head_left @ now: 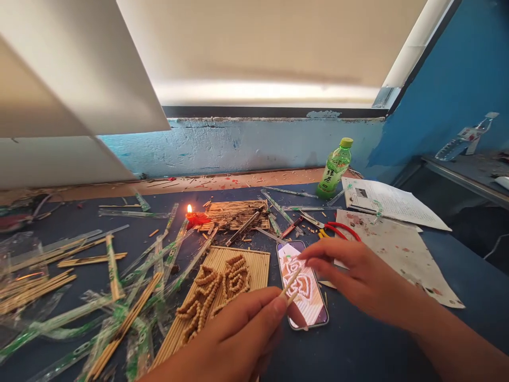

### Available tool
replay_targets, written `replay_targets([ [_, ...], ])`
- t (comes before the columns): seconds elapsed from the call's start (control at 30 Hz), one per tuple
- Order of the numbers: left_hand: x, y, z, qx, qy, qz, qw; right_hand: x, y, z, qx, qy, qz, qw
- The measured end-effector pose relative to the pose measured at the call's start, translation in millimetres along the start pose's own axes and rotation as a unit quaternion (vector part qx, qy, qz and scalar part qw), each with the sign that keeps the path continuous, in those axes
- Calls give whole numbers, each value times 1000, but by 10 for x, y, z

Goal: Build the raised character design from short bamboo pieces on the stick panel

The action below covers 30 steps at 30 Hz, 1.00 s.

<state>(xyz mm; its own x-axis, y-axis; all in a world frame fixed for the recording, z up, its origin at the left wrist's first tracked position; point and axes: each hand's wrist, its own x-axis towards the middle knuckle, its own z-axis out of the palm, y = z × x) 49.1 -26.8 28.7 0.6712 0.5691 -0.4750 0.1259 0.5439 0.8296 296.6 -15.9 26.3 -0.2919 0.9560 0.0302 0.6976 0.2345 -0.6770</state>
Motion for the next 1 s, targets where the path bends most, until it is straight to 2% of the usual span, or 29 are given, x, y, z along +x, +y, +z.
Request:
replay_targets([
  [0.07, 30, 5, -36, 3, -17, 1, 1000, 89, 277, -51, -172, 35, 63, 982],
  [0.1, 42, 5, -48, 1, -19, -1, 1000, 128, 432, -73, -208, 53, 97, 972],
  [0.23, 38, -4, -35, -39, 35, 13, 999, 209, 925, -122, -259, 67, 169, 949],
  [0.37, -6, 9, -20, -45, 54, 11, 997, 232, 1043, -164, -260, 53, 189, 945],
  [0.47, -21, 14, -35, -43, 61, 12, 997, 263, 998, -210, -244, 38, 196, 949],
  [0.6, -15, -21, -42, -46, 73, 31, 996, 226, 827, -242, -234, 58, 200, 950],
  [0.7, -23, -16, -39, -24, 92, 36, 995, 53, 568, -202, -155, 54, 163, 973],
  [0.77, -43, 31, -38, 0, 102, 49, 994, -112, 356, -138, -51, -14, 109, 993],
  [0.83, -66, 98, -39, 23, 101, 56, 993, -263, 153, -57, 3, -61, 57, 997],
  [0.9, -83, 150, -39, 40, 100, 60, 992, -360, -14, 22, 14, -91, 51, 994],
  [1.0, -82, 151, -37, 61, 100, 71, 991, -385, -180, 87, -3, -134, 85, 987],
])
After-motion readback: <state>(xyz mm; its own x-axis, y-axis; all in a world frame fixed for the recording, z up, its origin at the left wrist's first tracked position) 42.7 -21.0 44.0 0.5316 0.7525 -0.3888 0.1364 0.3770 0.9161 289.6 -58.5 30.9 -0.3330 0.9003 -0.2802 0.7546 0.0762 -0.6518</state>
